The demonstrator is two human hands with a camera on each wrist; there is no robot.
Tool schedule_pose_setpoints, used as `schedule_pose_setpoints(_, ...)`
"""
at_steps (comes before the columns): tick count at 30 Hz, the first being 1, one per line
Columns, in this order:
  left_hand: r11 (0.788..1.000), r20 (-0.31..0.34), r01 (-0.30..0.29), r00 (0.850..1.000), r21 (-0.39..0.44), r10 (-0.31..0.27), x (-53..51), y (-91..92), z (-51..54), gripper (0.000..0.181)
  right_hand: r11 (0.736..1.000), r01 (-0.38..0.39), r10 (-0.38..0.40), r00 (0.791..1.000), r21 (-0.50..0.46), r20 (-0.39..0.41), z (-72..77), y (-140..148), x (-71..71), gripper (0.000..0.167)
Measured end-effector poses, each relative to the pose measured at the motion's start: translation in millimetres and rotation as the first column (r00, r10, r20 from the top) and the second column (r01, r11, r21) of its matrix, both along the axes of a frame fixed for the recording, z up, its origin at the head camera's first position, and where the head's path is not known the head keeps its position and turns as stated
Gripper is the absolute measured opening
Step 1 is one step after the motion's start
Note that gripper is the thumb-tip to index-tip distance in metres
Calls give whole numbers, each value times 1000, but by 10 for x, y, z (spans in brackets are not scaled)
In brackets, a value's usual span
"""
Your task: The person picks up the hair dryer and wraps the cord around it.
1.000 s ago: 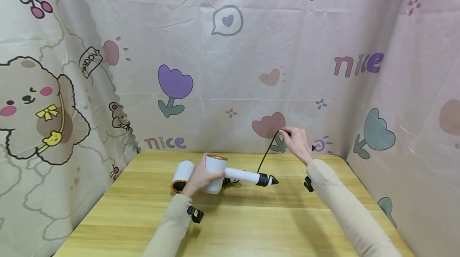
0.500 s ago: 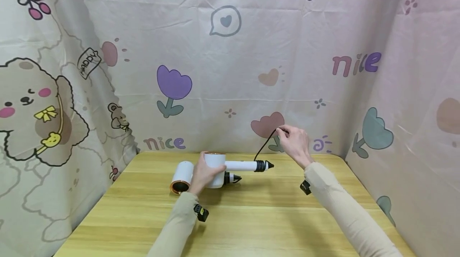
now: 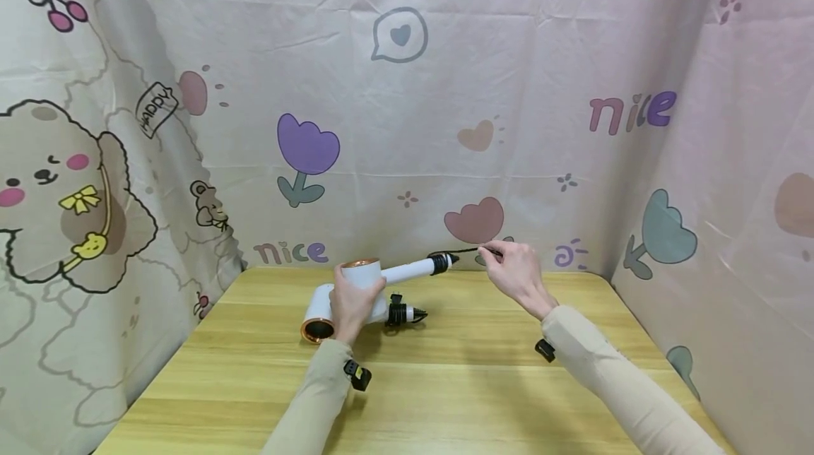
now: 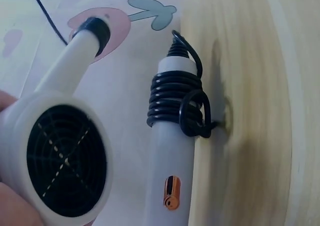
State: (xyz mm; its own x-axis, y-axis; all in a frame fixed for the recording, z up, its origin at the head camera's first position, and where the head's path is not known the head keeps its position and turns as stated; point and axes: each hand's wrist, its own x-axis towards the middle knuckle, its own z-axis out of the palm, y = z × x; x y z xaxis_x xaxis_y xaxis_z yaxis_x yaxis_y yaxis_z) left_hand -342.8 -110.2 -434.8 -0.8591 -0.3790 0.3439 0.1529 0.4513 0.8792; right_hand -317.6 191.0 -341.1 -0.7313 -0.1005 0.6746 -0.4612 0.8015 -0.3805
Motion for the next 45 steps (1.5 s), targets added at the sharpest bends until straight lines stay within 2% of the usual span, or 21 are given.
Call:
schedule_pose_setpoints(4,995,-14,-78,997,58,79,-15,-24,-13,87,994,-88,90,996,72,-17,-116,20,19,17)
schedule_pose_setpoints(8,989,-5,-112,994,98,113,-44,-34,-16,89,962,-195,212,975,193,-73,-247,6,27,12)
schedule_pose_setpoints(13,972,17,-77,997,220,75,-57,-40,35,96,929,-259,288,955,262,-76,-350,-57,51,10)
schedule_pose_setpoints(16,938,36,-33,999,345,22,-58,-45,75,95,920,-281,302,952,274,-38,-406,-70,55,12)
schedule_pose_setpoints(18,902,48,-1,999,432,-22,-58,-46,94,95,917,-295,303,953,270,13,-452,-57,54,13)
schedule_pose_setpoints(21,828,49,41,995,559,-82,-63,-41,122,93,914,-321,295,946,248,135,-513,-14,36,18)
schedule_pose_setpoints(24,755,46,77,989,651,-140,-70,-31,147,89,914,-345,290,922,211,256,-552,36,1,24)
schedule_pose_setpoints(27,683,54,97,979,724,-197,-67,-14,169,84,914,-364,288,894,181,343,-578,79,-57,29)
schedule_pose_setpoints(31,611,90,98,959,785,-269,-45,18,190,82,931,-340,247,852,130,461,-616,149,-155,33)
schedule_pose_setpoints(34,571,99,99,947,815,-305,-35,44,198,81,955,-288,216,828,63,518,-635,218,-236,31)
schedule_pose_setpoints(37,495,67,119,937,861,-342,-39,69,201,75,960,-277,247,796,-31,553,-638,285,-310,26)
schedule_pose_setpoints(39,427,31,150,921,892,-389,-43,84,197,68,952,-296,285,765,-78,578,-637,323,-345,24)
schedule_pose_setpoints(41,351,-6,184,892,918,-452,-43,101,195,60,947,-301,304,735,-110,606,-633,360,-377,24)
schedule_pose_setpoints(43,299,-26,210,854,931,-519,-33,115,185,55,949,-298,298,722,-107,624,-631,401,-408,25)
schedule_pose_setpoints(45,276,-29,228,817,934,-576,-20,128,174,53,956,-280,270,725,-88,634,-622,449,-438,25)
